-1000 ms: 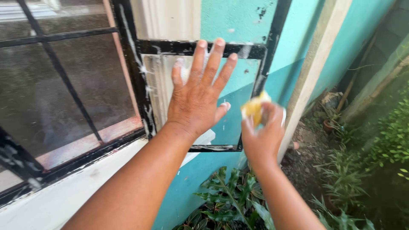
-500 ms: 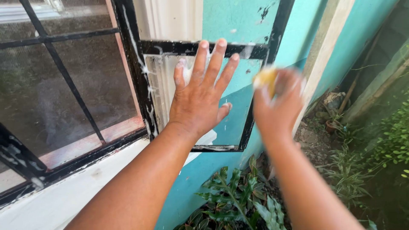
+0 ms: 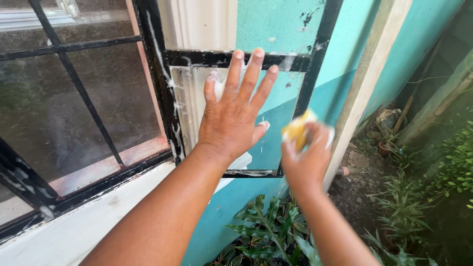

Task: The person is cleaning outdoor window frames and glass panes using a sponge and soapy water.

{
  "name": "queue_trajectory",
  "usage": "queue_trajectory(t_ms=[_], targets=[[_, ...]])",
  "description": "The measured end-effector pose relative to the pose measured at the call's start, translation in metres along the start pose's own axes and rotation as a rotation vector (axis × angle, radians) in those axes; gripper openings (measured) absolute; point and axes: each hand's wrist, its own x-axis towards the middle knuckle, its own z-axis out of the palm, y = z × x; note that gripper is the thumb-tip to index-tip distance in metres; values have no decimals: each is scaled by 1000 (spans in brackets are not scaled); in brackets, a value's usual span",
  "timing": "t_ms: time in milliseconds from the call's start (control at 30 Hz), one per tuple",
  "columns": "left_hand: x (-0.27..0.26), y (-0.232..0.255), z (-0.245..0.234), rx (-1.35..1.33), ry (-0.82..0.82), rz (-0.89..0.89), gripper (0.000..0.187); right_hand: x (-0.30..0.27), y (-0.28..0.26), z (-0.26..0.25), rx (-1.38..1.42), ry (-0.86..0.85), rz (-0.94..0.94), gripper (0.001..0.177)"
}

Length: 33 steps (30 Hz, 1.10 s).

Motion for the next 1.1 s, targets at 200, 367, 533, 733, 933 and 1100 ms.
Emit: queue_trajectory(t_ms=[200,367,533,733,933,1100], targets=[[-1,2,-3,10,-4,3,111,-3,-9,-4,36,-71,177,43],[1,3,-6,20,-30,-6,111,65,-25,-4,27,34,-19,39],[-1,2,-9,23,-20,-5,113,95,-29,1,106,106,-147,36],[-2,-1,-8,20,-22,6,114,32,-19,-2,182,-13,57,43],[-2,-2,-9,35,-5,23,111,0,-21,-12,3,-73,126,45],[-2,-12,-15,29,21,52,102,45,-19,-4,79,38,-23,39]])
